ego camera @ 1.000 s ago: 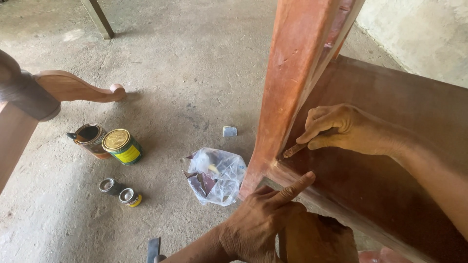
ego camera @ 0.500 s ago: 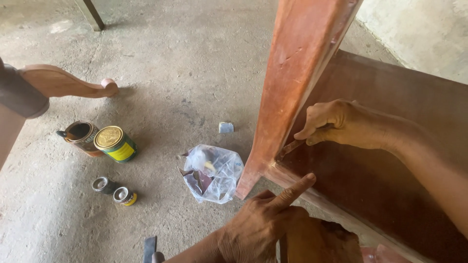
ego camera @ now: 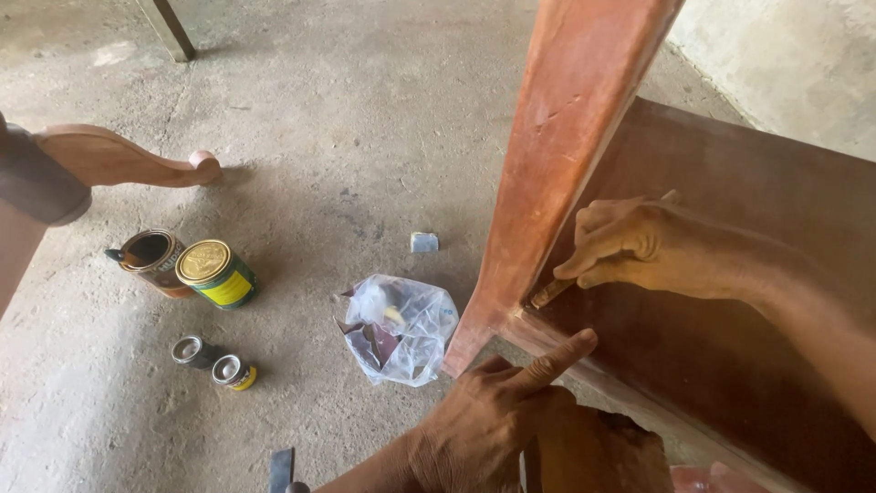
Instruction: The person kneels on a concrete floor finishing a wooden chair, applying stain to the chair frame and seat edges with a small applicator stick, then wiping and smoothing the surfaces with a foam pad. Cans of stain and a plastic bag of supplies sit on the floor beside them.
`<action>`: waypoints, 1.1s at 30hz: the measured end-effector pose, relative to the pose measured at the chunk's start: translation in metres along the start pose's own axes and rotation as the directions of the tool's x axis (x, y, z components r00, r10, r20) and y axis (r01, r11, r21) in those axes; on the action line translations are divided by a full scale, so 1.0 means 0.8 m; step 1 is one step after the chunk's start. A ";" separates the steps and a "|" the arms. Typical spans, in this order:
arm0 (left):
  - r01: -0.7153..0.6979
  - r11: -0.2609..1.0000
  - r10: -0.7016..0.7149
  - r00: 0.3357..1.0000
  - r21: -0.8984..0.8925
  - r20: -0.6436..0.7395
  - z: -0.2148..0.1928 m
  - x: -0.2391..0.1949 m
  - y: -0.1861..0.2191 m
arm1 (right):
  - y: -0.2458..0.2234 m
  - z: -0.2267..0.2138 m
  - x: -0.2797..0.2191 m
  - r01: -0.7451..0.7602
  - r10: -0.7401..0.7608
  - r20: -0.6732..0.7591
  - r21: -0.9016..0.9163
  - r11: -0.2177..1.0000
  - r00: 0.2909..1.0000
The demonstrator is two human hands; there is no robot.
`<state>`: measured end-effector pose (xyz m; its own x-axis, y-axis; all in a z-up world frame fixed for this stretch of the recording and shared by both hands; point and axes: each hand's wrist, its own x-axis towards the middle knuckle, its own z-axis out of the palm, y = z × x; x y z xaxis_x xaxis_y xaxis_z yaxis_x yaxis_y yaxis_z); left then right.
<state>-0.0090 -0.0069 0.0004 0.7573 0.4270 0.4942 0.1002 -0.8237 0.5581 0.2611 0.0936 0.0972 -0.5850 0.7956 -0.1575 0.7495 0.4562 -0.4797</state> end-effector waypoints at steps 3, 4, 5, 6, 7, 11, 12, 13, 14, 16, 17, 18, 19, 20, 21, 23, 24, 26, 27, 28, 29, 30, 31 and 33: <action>-0.001 0.999 0.001 1.000 0.036 0.001 0.002 -0.003 -0.006 | -0.022 -0.001 0.005 0.112 -0.113 -0.027 -0.012 0.994 0.993; 0.005 1.000 -0.006 1.000 0.030 0.027 -0.002 -0.001 -0.005 | -0.042 -0.005 0.007 -0.110 0.113 0.039 -0.073 0.991 0.993; 0.011 1.000 -0.012 0.998 0.024 0.055 -0.005 0.000 -0.005 | -0.062 -0.009 0.009 -0.324 0.338 0.083 -0.144 0.935 0.938; 0.014 1.000 -0.015 0.998 0.020 0.053 -0.006 0.000 -0.005 | -0.064 -0.007 0.010 -0.324 0.339 0.088 -0.144 0.935 0.937; -0.006 1.000 0.005 1.000 0.010 0.028 -0.007 0.001 -0.006 | -0.066 -0.007 0.011 -0.369 0.399 0.102 -0.227 0.901 0.911; -0.033 0.998 0.034 0.999 0.048 -0.012 0.000 -0.005 -0.016 | -0.001 0.012 0.005 -0.174 0.182 0.030 -0.176 0.969 0.983; -0.032 0.999 0.033 0.999 0.044 -0.013 -0.001 -0.005 -0.015 | 0.004 0.014 0.005 -0.176 0.185 0.033 -0.176 0.969 0.982; -0.022 0.999 0.022 1.000 0.035 -0.006 -0.002 -0.004 -0.015 | 0.010 0.016 0.005 0.106 -0.125 -0.067 -0.240 0.965 0.990; -0.011 1.000 0.011 1.000 0.027 0.002 -0.003 -0.002 -0.014 | 0.015 0.017 0.005 0.361 -0.425 -0.146 -0.330 0.872 0.893; -0.020 1.000 0.020 1.000 0.024 -0.007 0.003 -0.001 -0.017 | -0.008 0.009 0.013 0.172 -0.195 -0.110 -0.189 0.967 0.975; -0.028 0.999 0.028 0.999 0.028 -0.015 0.005 0.000 -0.019 | -0.019 0.004 0.018 -0.037 0.034 -0.043 -0.057 0.998 0.998; -0.029 0.999 0.030 0.999 0.025 -0.013 0.009 0.000 -0.022 | -0.016 0.003 0.018 -0.040 0.038 -0.044 -0.056 0.998 0.998; -0.033 0.999 0.034 0.999 0.034 -0.029 0.012 -0.001 -0.025 | -0.013 0.003 0.019 -0.022 0.020 -0.031 -0.054 0.998 0.999; -0.036 0.998 0.038 0.998 0.043 -0.045 0.016 -0.003 -0.028 | -0.010 0.002 0.019 -0.004 0.003 -0.018 -0.052 0.999 1.000; -0.039 0.998 0.040 0.998 0.040 -0.041 0.015 0.000 -0.027 | -0.005 0.003 0.018 -0.009 0.008 -0.021 -0.049 0.999 1.000; -0.033 0.998 0.035 0.998 0.044 -0.046 0.014 0.005 -0.025 | 0.005 0.004 0.018 0.109 -0.111 -0.056 -0.038 0.993 0.992; -0.034 0.999 0.035 0.998 0.040 -0.042 0.017 0.004 -0.027 | 0.006 0.003 0.018 0.104 -0.106 -0.057 -0.034 0.994 0.993; -0.050 0.998 0.053 0.997 0.040 -0.065 0.021 0.001 -0.032 | 0.006 0.001 0.019 0.060 -0.062 -0.020 -0.078 0.995 0.998; -0.053 0.998 0.055 0.997 0.038 -0.061 0.022 0.002 -0.033 | 0.010 0.001 0.018 0.057 -0.059 -0.023 -0.076 0.995 0.998; -0.040 0.998 0.042 0.998 0.038 -0.047 0.023 0.003 -0.034 | 0.013 0.001 0.017 0.057 -0.060 -0.042 -0.084 0.995 0.997; -0.027 0.999 0.028 0.999 0.039 -0.035 0.024 0.003 -0.034 | 0.015 0.001 0.016 0.057 -0.063 -0.059 -0.093 0.994 0.996; -0.028 0.999 0.030 0.999 0.039 -0.034 0.025 0.002 -0.034 | 0.013 -0.001 0.017 0.056 -0.062 -0.061 -0.093 0.994 0.996; -0.034 0.998 0.036 0.999 0.044 -0.040 0.026 0.002 -0.035 | 0.012 -0.003 0.018 0.102 -0.109 -0.081 -0.083 0.991 0.991; -0.042 0.998 0.044 0.998 0.048 -0.044 0.025 0.003 -0.034 | 0.009 -0.007 0.019 0.149 -0.156 -0.104 -0.074 0.986 0.982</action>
<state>0.0031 0.0092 -0.0270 0.7315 0.4068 0.5472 0.0998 -0.8578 0.5042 0.2592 0.1114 0.0966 -0.6595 0.7517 0.0094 0.6752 0.5978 -0.4322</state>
